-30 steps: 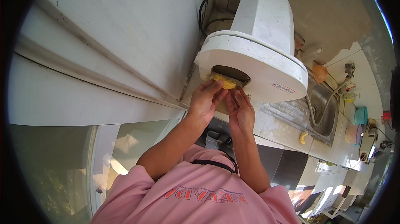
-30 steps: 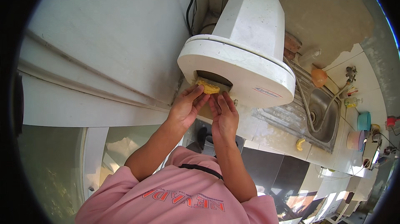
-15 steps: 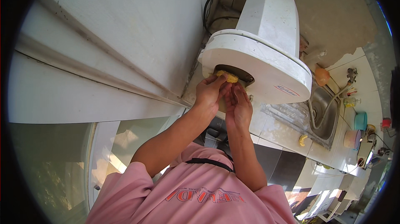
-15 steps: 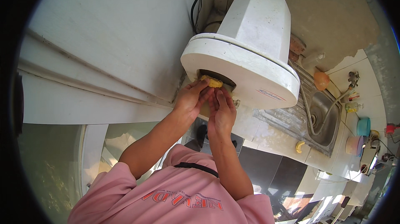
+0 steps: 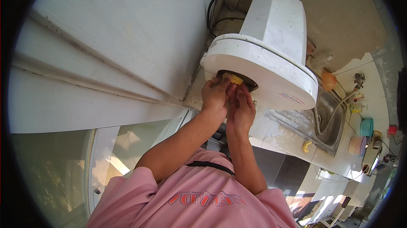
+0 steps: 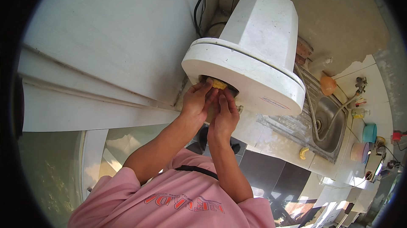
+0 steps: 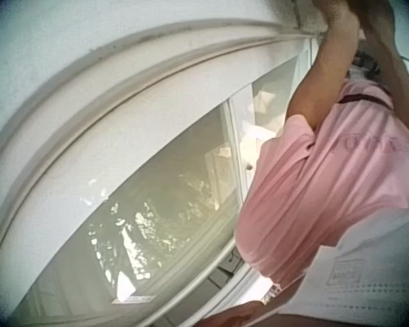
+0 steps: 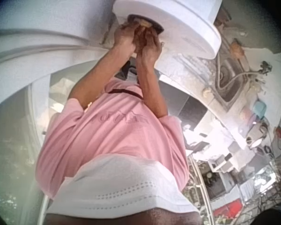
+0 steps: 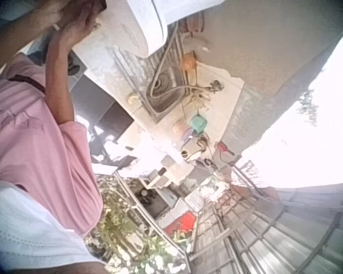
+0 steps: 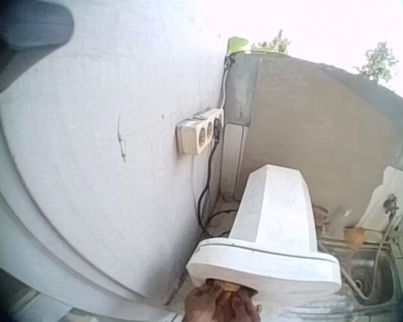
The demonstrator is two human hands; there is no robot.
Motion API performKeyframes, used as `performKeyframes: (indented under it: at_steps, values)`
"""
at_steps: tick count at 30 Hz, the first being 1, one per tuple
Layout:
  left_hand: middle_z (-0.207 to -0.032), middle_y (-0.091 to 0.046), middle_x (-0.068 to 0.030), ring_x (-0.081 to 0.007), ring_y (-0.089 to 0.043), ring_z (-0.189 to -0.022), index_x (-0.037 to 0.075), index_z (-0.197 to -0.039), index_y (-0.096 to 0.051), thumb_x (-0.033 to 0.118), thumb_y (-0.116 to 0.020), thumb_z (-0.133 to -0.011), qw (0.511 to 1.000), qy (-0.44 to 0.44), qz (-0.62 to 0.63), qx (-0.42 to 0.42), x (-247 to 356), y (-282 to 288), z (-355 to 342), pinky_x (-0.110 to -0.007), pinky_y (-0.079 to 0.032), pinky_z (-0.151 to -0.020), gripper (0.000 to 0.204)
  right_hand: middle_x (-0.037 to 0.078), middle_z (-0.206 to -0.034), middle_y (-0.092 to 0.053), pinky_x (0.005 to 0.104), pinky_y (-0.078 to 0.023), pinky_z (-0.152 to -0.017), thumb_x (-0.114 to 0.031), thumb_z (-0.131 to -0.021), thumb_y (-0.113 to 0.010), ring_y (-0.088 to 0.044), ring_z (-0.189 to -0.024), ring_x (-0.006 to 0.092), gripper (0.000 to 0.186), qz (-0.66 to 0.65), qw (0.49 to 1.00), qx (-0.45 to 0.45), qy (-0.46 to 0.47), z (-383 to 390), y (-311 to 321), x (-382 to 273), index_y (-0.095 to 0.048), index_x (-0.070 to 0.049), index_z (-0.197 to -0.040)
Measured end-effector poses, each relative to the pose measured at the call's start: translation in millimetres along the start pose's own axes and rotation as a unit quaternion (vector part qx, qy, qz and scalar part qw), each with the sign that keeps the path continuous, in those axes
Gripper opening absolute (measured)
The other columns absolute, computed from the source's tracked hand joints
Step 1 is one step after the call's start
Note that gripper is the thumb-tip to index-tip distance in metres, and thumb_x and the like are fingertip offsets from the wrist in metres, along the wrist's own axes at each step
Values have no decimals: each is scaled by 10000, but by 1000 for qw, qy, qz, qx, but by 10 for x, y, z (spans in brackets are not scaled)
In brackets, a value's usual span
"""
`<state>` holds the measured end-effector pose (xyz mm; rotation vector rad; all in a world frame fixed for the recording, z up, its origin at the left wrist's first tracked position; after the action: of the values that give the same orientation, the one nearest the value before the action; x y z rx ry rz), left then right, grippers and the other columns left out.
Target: The recorder is trimming a dental plaster model using a model trimmer machine.
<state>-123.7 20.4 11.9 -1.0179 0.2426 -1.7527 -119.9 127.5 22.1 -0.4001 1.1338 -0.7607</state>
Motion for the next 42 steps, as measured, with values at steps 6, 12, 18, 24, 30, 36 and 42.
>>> performKeyframes:
  at_steps: [6, 12, 18, 24, 30, 36, 42]
  values:
    - [-1051, -512, -153, -199, -605, -829, -3, -1107, -406, 43, -703, -798, 1000, -5, 0, -2, -4, -5, -14, -263, -554, -711, 431, 123, -1106, -587, 263, -475, -900, -13, -919, -508, -576, -1023, 172, 258, 5, 1000, 7, -10, 12, -29, -16, -536, 66, -1162]
    - [-1045, -514, -152, -189, -603, -814, -4, -1114, -401, 46, -708, -795, 1000, -2, -6, 4, 6, -24, -9, -257, -546, -698, 446, 141, -1110, -588, 275, -470, -914, -4, -916, -503, -577, -1039, 190, 258, -6, 1000, 0, -18, -2, -41, -16, -529, 75, -1160]
    - [-1038, -516, -152, -182, -601, -789, -7, -1127, -390, 42, -706, -795, 1000, -2, -10, 13, 2, -18, -4, -259, -542, -698, 460, 150, -1123, -584, 282, -468, -926, 8, -912, -496, -573, -1054, 195, 264, -12, 1000, -1, -27, -8, -23, 0, -525, 78, -1164]
    - [-1019, -525, -143, -176, -601, -786, -6, -1132, -389, 45, -694, -807, 1000, 6, -18, 14, 2, -16, -23, -266, -540, -705, 449, 150, -1126, -573, 291, -471, -932, 2, -913, -487, -575, -1042, 207, 283, -3, 1000, 0, -25, -13, -6, -7, -509, 77, -1185]
    - [-998, -563, -107, -153, -596, -835, 10, -1132, -466, 66, -683, -825, 999, 12, -33, -41, 63, -78, 171, -252, -525, -738, 381, 128, -1095, -573, 305, -490, -908, -43, -916, -520, -585, -1003, 197, 293, 2, 1000, -14, -13, 56, -5, -94, -488, 43, -1195]
    - [-1032, -583, -92, -139, -589, -886, 21, -1188, -470, 76, -698, -818, 994, -22, -62, -82, 91, -10, 288, -251, -516, -781, 438, 90, -1014, -589, 310, -530, -821, -85, -901, -580, -603, -912, 171, 271, -15, 999, -15, -29, 92, 45, -47, -491, -10, -1145]
    - [-1009, -589, -80, -130, -592, -849, 2, -1178, -483, 75, -698, -817, 996, -27, -59, -54, 93, -36, 286, -247, -517, -771, 427, 73, -975, -587, 297, -536, -784, -72, -885, -599, -600, -873, 164, 262, 1, 998, -5, -56, 44, -6, -60, -499, -26, -1124]
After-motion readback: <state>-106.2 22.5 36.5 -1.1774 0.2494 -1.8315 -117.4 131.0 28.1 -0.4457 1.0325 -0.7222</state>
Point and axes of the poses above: each hand's wrist, its own z-axis away from the middle knuckle, its own y-axis out of the back of the hand, x = y × z, the point moved 9 cm from there along -z, towards the middle knuckle
